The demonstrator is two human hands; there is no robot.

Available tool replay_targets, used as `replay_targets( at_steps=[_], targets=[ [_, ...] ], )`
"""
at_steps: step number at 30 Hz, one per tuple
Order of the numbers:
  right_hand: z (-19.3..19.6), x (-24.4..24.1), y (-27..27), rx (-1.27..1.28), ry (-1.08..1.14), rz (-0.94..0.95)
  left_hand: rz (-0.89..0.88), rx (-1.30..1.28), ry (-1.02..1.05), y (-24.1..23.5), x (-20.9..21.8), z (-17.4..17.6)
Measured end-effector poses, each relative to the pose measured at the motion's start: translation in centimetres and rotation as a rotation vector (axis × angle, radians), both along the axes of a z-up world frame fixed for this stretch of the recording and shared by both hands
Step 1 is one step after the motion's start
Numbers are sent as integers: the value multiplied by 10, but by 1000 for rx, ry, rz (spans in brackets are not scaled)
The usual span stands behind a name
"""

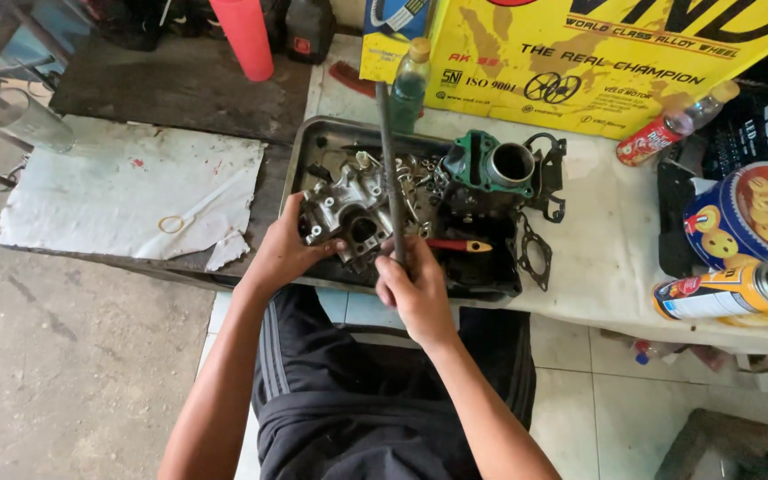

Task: Cleaning and inspecting internal components of a motorcycle engine head using a scraper and cleaning fluid.

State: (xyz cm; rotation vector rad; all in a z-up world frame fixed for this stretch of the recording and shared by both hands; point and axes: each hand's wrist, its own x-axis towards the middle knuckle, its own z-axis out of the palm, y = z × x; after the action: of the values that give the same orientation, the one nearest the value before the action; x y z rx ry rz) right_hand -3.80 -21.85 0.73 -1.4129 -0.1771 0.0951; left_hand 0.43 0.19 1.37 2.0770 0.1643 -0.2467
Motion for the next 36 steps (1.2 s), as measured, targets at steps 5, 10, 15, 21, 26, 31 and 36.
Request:
replay_targets(
  at_steps=[5,10,15,21,26,31,36],
  targets=[
    [54,-3,27,-22,81,-36,7,-51,-32,-3,-5,-11],
    [47,-12,36,-70,61,-42,-14,-61,-44,-4,-2,-4],
    [72,-12,49,-209,85,30,-26,-35,-31,-1,0,-13],
    [26,3,37,-133,-8,168,-21,-49,-55,-1,1,-14],
    [57,2,27,-250,-7,65,-17,-53,-50,1,-1,-10],
    [49,7,20,-215,-14,38,-18,-78,-57,0,-2,-10],
    [15,9,18,-345,-46,-56,-17,-58,-67,-2,-3,-7]
  ],
)
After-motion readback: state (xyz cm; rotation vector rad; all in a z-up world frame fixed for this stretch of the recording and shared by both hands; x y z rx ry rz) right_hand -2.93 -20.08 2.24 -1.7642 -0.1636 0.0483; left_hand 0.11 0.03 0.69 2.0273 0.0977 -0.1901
